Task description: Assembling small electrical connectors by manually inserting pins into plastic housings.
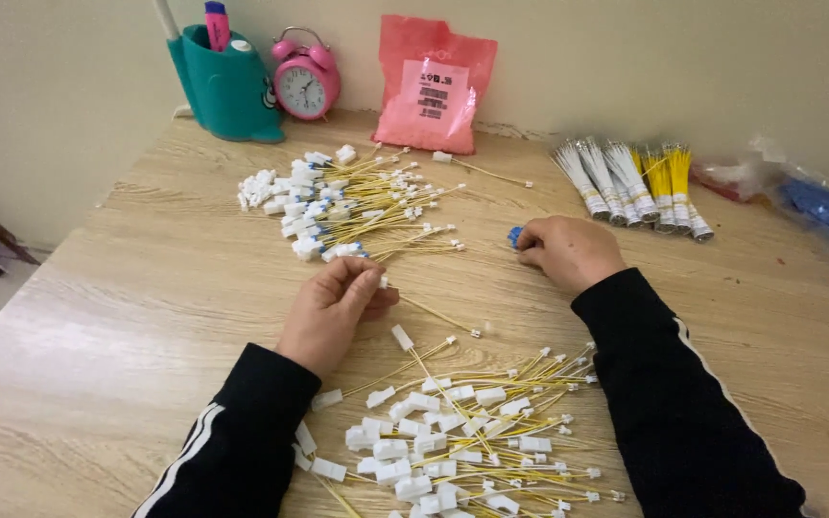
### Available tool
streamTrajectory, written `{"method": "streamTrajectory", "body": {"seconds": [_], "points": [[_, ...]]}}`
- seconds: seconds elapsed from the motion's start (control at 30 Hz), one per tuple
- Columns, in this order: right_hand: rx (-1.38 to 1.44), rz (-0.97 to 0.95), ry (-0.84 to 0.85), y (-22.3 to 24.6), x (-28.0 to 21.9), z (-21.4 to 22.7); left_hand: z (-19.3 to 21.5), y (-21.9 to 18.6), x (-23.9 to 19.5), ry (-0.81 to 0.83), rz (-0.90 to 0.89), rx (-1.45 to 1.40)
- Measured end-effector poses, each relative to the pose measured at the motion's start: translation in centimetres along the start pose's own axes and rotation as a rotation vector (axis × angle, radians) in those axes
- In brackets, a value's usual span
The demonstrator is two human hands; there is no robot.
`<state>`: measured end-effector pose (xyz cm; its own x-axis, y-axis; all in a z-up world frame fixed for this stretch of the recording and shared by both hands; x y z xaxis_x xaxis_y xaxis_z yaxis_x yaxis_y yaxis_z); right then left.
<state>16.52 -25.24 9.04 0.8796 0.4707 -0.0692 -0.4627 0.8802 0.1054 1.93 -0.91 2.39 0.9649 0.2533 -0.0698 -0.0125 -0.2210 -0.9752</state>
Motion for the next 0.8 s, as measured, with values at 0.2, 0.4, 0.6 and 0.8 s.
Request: {"method": "streamTrajectory", "body": {"seconds": [0.2, 0.4, 0.6, 0.8], "points": [[-0.034, -0.001, -0.001, -0.2, 0.1, -0.1, -0.1, -0.2, 0.3, -0.004, 0.116, -0.141], [-0.034, -0.023, 0.034, 0.6, -0.6, 0.2, -0.8, -0.1, 2.0, 0.020, 0.096, -0.340], [-0.056, -0.001, 0.006, 1.0, -0.3, -0.2, -0.4, 0.6, 1.8, 0.037, 0.047, -0.335], [0.711, 0.204, -0.234, 2.7, -0.4, 0.9, -0.6, 2.1, 1.2, -0.022, 0.078, -0.250]]}}
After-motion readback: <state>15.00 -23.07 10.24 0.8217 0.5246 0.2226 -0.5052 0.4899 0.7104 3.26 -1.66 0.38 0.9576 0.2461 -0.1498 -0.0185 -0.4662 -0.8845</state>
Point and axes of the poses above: each hand's wrist, its own x-axis towards the middle knuckle, its own z-axis out of the back of the hand, y = z × x, the point moved 4 cm from there along x, towards the middle knuckle, and after that the axes turned 2 degrees about z, right-handed, at the moved point
